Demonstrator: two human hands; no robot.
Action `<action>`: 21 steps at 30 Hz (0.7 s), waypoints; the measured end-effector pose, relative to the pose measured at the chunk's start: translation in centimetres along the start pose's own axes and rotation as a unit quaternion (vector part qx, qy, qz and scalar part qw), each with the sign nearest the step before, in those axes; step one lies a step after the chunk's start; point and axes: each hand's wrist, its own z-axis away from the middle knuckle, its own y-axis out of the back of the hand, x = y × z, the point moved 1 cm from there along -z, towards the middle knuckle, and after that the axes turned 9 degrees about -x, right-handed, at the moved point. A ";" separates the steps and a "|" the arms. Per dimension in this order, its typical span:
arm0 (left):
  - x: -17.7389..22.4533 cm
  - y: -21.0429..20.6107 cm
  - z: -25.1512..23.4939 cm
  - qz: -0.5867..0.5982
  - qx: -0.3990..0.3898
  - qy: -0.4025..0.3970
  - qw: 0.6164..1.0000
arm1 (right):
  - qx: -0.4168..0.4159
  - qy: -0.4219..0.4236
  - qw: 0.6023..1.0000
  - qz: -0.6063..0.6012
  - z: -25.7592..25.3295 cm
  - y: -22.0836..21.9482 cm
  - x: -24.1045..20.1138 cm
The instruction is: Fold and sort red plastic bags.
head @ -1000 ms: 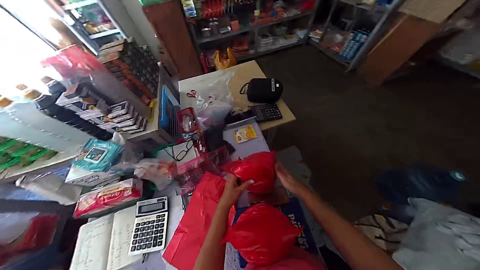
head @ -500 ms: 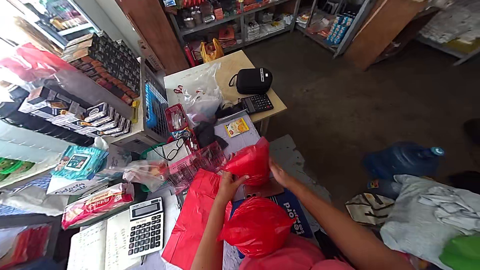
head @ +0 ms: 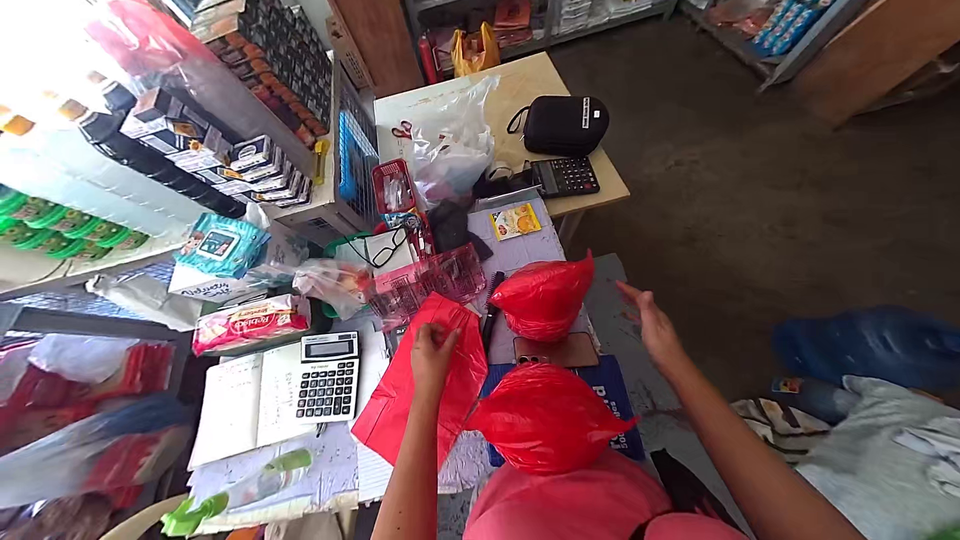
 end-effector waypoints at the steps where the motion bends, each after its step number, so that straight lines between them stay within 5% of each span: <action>1: 0.0 0.0 0.1 -0.011 -0.011 0.007 1.000 | 0.004 -0.012 1.000 -0.007 0.1 0.1 -0.1; 7: 1.0 -2.6 -0.1 -0.049 -0.097 0.011 0.994 | -0.005 -0.031 0.998 -0.045 0.0 -0.6 -2.0; 21: -1.0 -1.3 0.8 -0.058 -0.007 0.036 0.998 | -0.047 0.002 0.999 -0.008 0.9 -1.0 -3.8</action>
